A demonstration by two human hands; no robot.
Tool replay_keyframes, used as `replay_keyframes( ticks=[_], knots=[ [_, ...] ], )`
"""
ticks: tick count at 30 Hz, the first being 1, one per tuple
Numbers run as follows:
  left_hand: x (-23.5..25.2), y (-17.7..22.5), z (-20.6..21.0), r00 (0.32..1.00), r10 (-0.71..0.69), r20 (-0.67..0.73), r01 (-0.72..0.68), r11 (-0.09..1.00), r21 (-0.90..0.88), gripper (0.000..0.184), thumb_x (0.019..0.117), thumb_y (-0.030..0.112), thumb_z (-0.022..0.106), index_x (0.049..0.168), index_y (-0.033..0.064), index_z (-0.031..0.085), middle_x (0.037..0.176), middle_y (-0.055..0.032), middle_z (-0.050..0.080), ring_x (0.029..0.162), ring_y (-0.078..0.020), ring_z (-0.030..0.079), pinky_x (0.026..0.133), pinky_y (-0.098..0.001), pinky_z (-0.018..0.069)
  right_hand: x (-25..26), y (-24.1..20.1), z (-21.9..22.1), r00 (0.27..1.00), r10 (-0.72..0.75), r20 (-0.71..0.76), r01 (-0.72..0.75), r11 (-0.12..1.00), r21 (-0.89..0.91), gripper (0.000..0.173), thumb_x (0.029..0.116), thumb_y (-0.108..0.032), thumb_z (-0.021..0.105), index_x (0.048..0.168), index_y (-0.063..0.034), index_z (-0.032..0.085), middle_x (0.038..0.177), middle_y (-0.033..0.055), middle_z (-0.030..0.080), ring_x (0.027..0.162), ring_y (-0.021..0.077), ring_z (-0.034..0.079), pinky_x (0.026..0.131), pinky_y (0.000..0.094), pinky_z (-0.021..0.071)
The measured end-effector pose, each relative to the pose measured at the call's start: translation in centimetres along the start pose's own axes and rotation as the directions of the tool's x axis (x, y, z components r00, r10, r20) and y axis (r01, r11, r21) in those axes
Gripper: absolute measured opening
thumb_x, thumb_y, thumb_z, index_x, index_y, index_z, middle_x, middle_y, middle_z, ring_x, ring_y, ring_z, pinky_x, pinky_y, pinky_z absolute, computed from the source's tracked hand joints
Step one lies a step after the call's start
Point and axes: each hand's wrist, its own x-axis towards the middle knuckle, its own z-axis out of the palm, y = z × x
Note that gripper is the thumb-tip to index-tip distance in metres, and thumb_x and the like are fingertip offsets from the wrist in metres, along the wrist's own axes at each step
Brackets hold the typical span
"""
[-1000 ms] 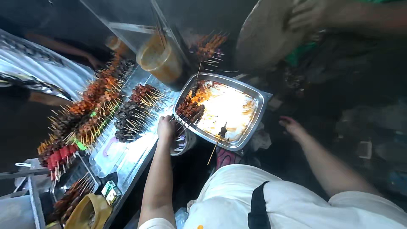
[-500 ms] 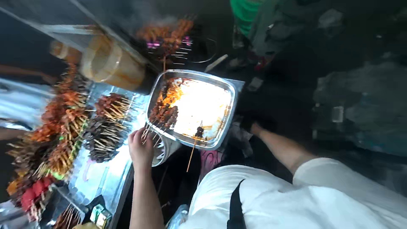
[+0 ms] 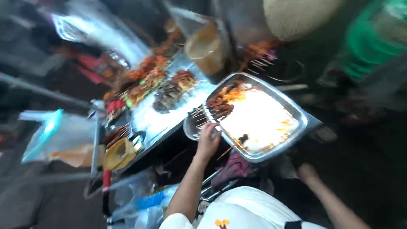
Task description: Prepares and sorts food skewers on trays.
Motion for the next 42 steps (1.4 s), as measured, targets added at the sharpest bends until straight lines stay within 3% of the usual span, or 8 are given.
replay_keyframes(
  ticks=[4, 9, 14, 20, 25, 31, 39, 42],
  knots=[
    [-1.9, -0.2, -1.0, 0.998, -0.064, -0.025, 0.062, 0.997, -0.048, 0.032, 0.0971, 0.012, 0.064, 0.125, -0.0037, 0.068, 0.127, -0.0265, 0.063, 0.109, -0.0298, 0.066, 0.093, -0.0363, 0.0556, -1.1, -0.9, -1.6, 0.987, -0.042, -0.156, 0.043, 0.999, 0.005, 0.03, 0.0942, -0.001, 0.067, 0.117, 0.0193, 0.061, 0.119, 0.0432, 0.061, 0.117, 0.0576, 0.06, 0.099, 0.0676, 0.0465],
    [-3.0, -1.1, -2.5, 0.982, -0.168, -0.085, 0.163, 0.985, -0.062, 0.032, 0.098, 0.012, 0.063, 0.126, -0.0034, 0.068, 0.127, -0.0257, 0.063, 0.107, -0.0286, 0.066, 0.093, -0.0363, 0.0548, -1.1, -2.7, -2.6, 0.967, -0.106, -0.232, 0.097, 0.994, -0.049, 0.034, 0.092, -0.001, 0.068, 0.117, 0.0207, 0.061, 0.12, 0.0425, 0.061, 0.119, 0.0561, 0.059, 0.103, 0.0644, 0.0457],
    [0.0, -2.1, -3.9, 0.921, -0.373, 0.114, 0.352, 0.92, 0.17, 0.034, 0.1033, 0.013, 0.056, 0.134, 0.0012, 0.064, 0.142, -0.0228, 0.056, 0.129, -0.0324, 0.058, 0.111, -0.0432, 0.0462, -0.7, -2.7, -3.1, 0.973, -0.045, -0.224, 0.025, 0.996, -0.089, 0.034, 0.093, 0.001, 0.068, 0.12, 0.0196, 0.059, 0.125, 0.0411, 0.059, 0.121, 0.054, 0.059, 0.102, 0.0637, 0.0472],
    [4.7, -3.8, -2.6, 0.882, -0.414, 0.227, 0.321, 0.878, 0.355, 0.031, 0.1045, 0.015, 0.054, 0.132, 0.0072, 0.066, 0.144, -0.0192, 0.055, 0.127, -0.0378, 0.058, 0.105, -0.0554, 0.049, -0.8, -3.7, -3.7, 0.978, -0.111, -0.176, 0.092, 0.99, -0.108, 0.036, 0.0975, -0.009, 0.066, 0.127, 0.0111, 0.062, 0.126, 0.0364, 0.062, 0.122, 0.0513, 0.06, 0.104, 0.065, 0.045],
    [7.4, -5.8, -2.5, 0.831, -0.476, 0.288, 0.309, 0.826, 0.471, 0.03, 0.0989, 0.015, 0.063, 0.126, 0.0045, 0.068, 0.143, -0.0213, 0.055, 0.126, -0.0417, 0.059, 0.099, -0.062, 0.0509, -2.3, -4.0, -3.3, 0.938, -0.114, -0.326, 0.097, 0.993, -0.067, 0.023, 0.0953, 0.0, 0.065, 0.111, 0.0168, 0.065, 0.113, 0.0383, 0.066, 0.111, 0.0539, 0.064, 0.097, 0.066, 0.049],
    [8.1, -7.0, -2.7, 0.773, -0.504, 0.385, 0.289, 0.82, 0.494, 0.029, 0.1009, 0.016, 0.06, 0.126, 0.0074, 0.069, 0.135, -0.0191, 0.064, 0.126, -0.0403, 0.06, 0.1, -0.0649, 0.0487, -2.4, -5.1, -3.4, 0.97, 0.062, -0.234, -0.096, 0.985, -0.14, 0.029, 0.0964, -0.006, 0.066, 0.116, 0.0144, 0.064, 0.121, 0.0372, 0.064, 0.117, 0.052, 0.062, 0.098, 0.0645, 0.0492],
    [8.1, -7.1, -3.2, 0.813, -0.392, 0.431, 0.201, 0.884, 0.423, 0.036, 0.1034, 0.022, 0.055, 0.134, 0.0066, 0.064, 0.15, -0.0196, 0.051, 0.132, -0.0405, 0.055, 0.105, -0.0621, 0.0473, -1.9, -6.3, -4.4, 0.997, -0.061, -0.054, 0.043, 0.955, -0.293, 0.04, 0.0979, -0.009, 0.067, 0.132, 0.0109, 0.06, 0.135, 0.0355, 0.058, 0.132, 0.0499, 0.053, 0.112, 0.061, 0.0392],
    [7.1, -5.7, -3.9, 0.785, -0.382, 0.488, 0.162, 0.887, 0.433, 0.035, 0.1039, 0.018, 0.055, 0.133, 0.0004, 0.062, 0.148, -0.0232, 0.051, 0.131, -0.0433, 0.055, 0.103, -0.0638, 0.0473, -3.9, -5.1, -3.6, 0.915, -0.352, -0.198, 0.272, 0.9, -0.341, 0.035, 0.0932, -0.003, 0.07, 0.118, 0.0205, 0.063, 0.116, 0.045, 0.062, 0.114, 0.0606, 0.059, 0.102, 0.0675, 0.0431]
  ],
)
